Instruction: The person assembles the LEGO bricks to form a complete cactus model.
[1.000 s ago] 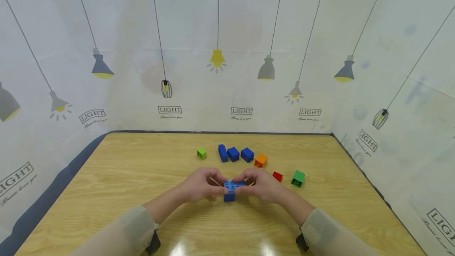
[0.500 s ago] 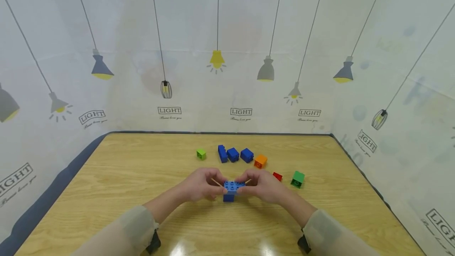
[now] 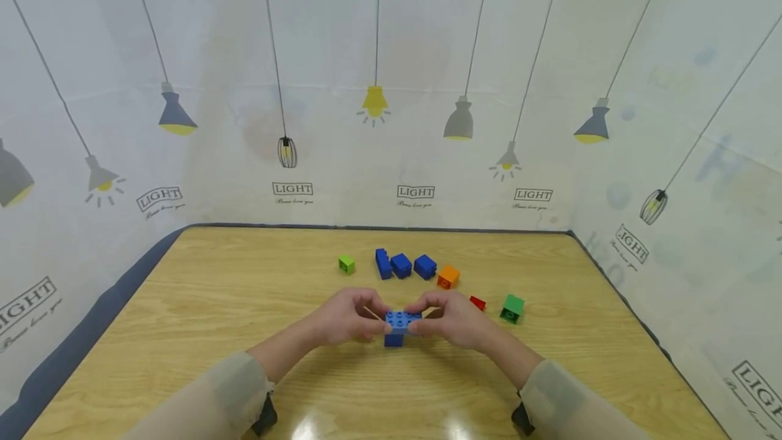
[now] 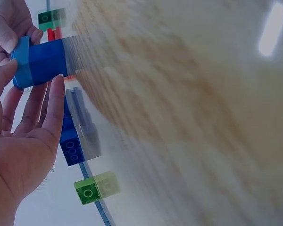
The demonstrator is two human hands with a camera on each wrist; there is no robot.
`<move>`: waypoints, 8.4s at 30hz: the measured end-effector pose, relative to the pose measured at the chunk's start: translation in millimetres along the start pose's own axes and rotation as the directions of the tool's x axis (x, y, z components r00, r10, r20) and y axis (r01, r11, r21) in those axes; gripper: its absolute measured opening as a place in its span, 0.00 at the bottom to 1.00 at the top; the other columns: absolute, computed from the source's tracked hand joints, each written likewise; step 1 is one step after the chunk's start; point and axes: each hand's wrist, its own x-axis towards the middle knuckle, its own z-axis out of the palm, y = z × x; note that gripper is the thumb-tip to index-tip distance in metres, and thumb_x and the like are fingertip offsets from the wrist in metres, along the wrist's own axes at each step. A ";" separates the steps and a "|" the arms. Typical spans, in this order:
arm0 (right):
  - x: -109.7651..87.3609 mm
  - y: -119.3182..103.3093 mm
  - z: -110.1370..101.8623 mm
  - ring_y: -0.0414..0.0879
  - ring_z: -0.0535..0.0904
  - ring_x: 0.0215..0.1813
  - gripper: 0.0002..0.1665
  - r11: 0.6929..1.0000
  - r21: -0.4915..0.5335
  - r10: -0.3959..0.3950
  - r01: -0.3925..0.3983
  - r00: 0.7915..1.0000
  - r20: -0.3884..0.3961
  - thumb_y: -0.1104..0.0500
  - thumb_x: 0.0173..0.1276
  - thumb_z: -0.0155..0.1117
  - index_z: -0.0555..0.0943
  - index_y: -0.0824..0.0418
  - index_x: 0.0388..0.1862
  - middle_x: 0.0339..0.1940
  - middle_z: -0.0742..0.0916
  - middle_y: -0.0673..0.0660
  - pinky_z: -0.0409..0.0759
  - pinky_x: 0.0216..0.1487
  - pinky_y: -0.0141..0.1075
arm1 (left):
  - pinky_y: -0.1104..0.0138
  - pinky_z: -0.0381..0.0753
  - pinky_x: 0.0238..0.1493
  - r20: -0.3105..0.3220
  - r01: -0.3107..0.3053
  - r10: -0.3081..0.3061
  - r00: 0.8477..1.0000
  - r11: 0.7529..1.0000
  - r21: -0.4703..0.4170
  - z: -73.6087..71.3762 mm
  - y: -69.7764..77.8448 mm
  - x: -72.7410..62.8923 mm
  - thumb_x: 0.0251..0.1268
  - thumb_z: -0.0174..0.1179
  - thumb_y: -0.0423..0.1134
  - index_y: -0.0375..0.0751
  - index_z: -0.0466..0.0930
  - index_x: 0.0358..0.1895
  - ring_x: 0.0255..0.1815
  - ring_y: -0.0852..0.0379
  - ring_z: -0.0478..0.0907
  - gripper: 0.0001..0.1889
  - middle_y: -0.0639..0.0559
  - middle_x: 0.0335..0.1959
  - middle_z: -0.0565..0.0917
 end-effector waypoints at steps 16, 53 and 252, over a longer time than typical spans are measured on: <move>0.1 0.0 0.3 0.49 0.89 0.46 0.16 0.999 0.034 0.014 -0.014 1.000 0.000 0.52 0.73 0.80 0.90 0.55 0.56 0.57 0.88 0.56 0.89 0.49 0.37 | 0.59 0.93 0.49 0.002 -0.022 0.022 1.000 1.000 0.002 -0.2 -0.1 0.0 0.73 0.74 0.40 0.42 0.87 0.54 0.52 0.53 0.90 0.12 0.49 0.52 0.91; -0.6 3.0 -0.3 0.48 0.89 0.49 0.18 0.998 0.055 0.016 -0.016 1.000 0.012 0.52 0.72 0.81 0.89 0.54 0.57 0.59 0.89 0.54 0.91 0.52 0.38 | 0.59 0.90 0.53 -0.388 0.124 -0.061 0.920 0.982 0.139 -77.4 -33.1 20.2 0.78 0.70 0.44 0.37 0.82 0.63 0.61 0.44 0.85 0.19 0.40 0.63 0.85; 1.9 6.7 -2.4 0.50 0.89 0.46 0.16 0.995 0.093 -0.042 0.035 0.997 0.070 0.55 0.77 0.76 0.84 0.60 0.57 0.55 0.87 0.59 0.90 0.52 0.41 | 0.65 0.84 0.37 -0.072 -0.113 0.127 0.989 0.978 0.173 6.0 18.6 4.2 0.72 0.75 0.44 0.48 0.92 0.53 0.36 0.57 0.83 0.11 0.54 0.46 0.91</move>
